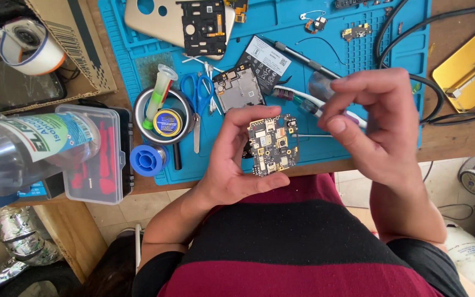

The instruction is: Cleaning a mobile phone motherboard using isopropyl alcohol, a toothbrush, and cotton swabs on a repair mat.

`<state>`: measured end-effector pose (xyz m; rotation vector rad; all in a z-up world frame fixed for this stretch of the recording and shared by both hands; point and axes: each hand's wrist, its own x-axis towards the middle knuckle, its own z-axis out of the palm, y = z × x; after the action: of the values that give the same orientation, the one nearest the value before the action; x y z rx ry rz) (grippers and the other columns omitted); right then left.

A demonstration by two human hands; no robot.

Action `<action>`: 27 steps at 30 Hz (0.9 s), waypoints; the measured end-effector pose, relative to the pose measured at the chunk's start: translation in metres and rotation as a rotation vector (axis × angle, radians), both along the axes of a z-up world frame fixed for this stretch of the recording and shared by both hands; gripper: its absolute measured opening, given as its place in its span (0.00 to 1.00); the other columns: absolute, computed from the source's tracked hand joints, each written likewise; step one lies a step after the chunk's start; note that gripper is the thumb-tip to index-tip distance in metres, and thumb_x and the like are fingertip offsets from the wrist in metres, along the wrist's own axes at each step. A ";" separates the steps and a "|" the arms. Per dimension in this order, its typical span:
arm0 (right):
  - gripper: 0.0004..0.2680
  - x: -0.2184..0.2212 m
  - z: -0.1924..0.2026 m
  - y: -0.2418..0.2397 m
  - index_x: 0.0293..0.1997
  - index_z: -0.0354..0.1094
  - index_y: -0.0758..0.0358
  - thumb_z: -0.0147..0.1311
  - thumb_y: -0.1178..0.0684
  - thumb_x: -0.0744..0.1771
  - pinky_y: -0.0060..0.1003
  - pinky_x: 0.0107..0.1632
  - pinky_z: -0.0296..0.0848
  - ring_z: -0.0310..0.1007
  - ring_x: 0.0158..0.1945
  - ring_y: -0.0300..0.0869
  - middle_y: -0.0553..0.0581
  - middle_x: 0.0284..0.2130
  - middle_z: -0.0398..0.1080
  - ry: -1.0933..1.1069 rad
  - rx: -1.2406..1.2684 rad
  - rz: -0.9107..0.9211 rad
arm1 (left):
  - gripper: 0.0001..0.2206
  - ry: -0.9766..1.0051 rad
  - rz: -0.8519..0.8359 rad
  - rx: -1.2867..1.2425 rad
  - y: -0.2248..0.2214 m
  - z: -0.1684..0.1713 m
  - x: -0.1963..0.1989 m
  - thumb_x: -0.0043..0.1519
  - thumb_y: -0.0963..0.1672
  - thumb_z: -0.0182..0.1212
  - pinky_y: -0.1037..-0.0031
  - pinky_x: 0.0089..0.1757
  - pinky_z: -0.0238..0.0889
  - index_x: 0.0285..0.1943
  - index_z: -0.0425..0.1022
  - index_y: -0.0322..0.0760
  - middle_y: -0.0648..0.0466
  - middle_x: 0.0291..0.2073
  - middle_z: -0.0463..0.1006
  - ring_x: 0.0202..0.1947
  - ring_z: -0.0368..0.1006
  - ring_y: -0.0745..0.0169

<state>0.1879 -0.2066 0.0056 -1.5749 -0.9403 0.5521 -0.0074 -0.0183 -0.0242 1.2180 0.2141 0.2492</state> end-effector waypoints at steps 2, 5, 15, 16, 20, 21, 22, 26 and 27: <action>0.10 0.011 0.002 -0.019 0.62 0.66 0.65 0.62 0.53 0.77 0.43 0.55 0.73 0.78 0.43 0.47 0.57 0.39 0.77 -0.272 -0.151 0.012 | 0.39 0.005 0.007 -0.010 0.002 0.000 0.000 0.64 0.49 0.84 0.67 0.70 0.78 0.82 0.65 0.38 0.49 0.76 0.70 0.75 0.74 0.57; 0.07 0.015 0.007 -0.034 0.52 0.79 0.55 0.68 0.46 0.78 0.49 0.49 0.64 0.71 0.42 0.50 0.50 0.37 0.75 -0.728 -0.415 0.100 | 0.39 0.012 0.042 -0.019 0.002 -0.002 0.001 0.64 0.48 0.83 0.67 0.71 0.77 0.82 0.64 0.37 0.47 0.77 0.70 0.75 0.73 0.56; 0.12 0.008 0.012 -0.008 0.39 0.67 0.43 0.57 0.43 0.80 0.44 0.45 0.62 0.71 0.44 0.47 0.46 0.36 0.69 -1.336 -0.756 0.376 | 0.38 -0.001 0.071 0.022 0.003 -0.003 0.004 0.65 0.48 0.83 0.65 0.73 0.75 0.81 0.64 0.39 0.47 0.77 0.71 0.76 0.72 0.56; 0.12 0.009 0.013 -0.005 0.39 0.67 0.43 0.57 0.43 0.80 0.44 0.45 0.62 0.71 0.44 0.47 0.46 0.36 0.69 -1.335 -0.758 0.376 | 0.38 0.000 0.069 0.020 0.002 -0.002 0.003 0.65 0.48 0.83 0.65 0.73 0.75 0.81 0.64 0.39 0.47 0.77 0.71 0.76 0.72 0.56; 0.13 0.014 0.018 0.007 0.37 0.64 0.47 0.54 0.45 0.80 0.44 0.44 0.65 0.75 0.42 0.48 0.47 0.34 0.69 -1.293 -0.702 0.455 | 0.38 -0.005 0.077 0.017 0.004 -0.001 0.002 0.65 0.49 0.83 0.68 0.71 0.74 0.81 0.64 0.38 0.49 0.75 0.70 0.74 0.72 0.58; 0.13 0.017 0.019 0.009 0.38 0.62 0.49 0.54 0.48 0.79 0.43 0.44 0.66 0.75 0.40 0.48 0.48 0.32 0.68 -1.219 -0.645 0.462 | 0.38 -0.002 0.081 0.035 0.005 0.000 0.001 0.65 0.49 0.83 0.69 0.72 0.72 0.81 0.64 0.39 0.49 0.75 0.70 0.74 0.71 0.59; 0.13 0.021 0.020 0.005 0.38 0.62 0.49 0.54 0.48 0.79 0.43 0.44 0.66 0.75 0.40 0.48 0.48 0.32 0.68 -1.225 -0.642 0.469 | 0.38 -0.005 0.090 0.035 0.006 0.000 0.001 0.65 0.49 0.83 0.69 0.72 0.72 0.81 0.64 0.39 0.49 0.75 0.70 0.74 0.71 0.59; 0.05 0.024 0.016 -0.013 0.54 0.67 0.62 0.58 0.54 0.76 0.44 0.40 0.74 0.78 0.34 0.47 0.54 0.34 0.78 -0.392 -0.344 0.307 | 0.39 -0.020 0.075 -0.003 0.004 -0.002 -0.002 0.63 0.48 0.84 0.70 0.72 0.73 0.81 0.65 0.38 0.50 0.75 0.71 0.73 0.73 0.60; 0.07 0.022 0.014 -0.017 0.56 0.62 0.70 0.54 0.57 0.76 0.39 0.41 0.74 0.79 0.34 0.43 0.57 0.33 0.80 -0.141 -0.216 0.219 | 0.39 -0.021 0.077 0.007 0.004 -0.002 -0.002 0.63 0.48 0.85 0.71 0.72 0.73 0.80 0.65 0.39 0.50 0.75 0.71 0.72 0.73 0.61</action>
<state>0.2104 -0.2237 0.0197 -1.7319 -1.2019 0.7220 -0.0095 -0.0144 -0.0260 1.2153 0.2426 0.3294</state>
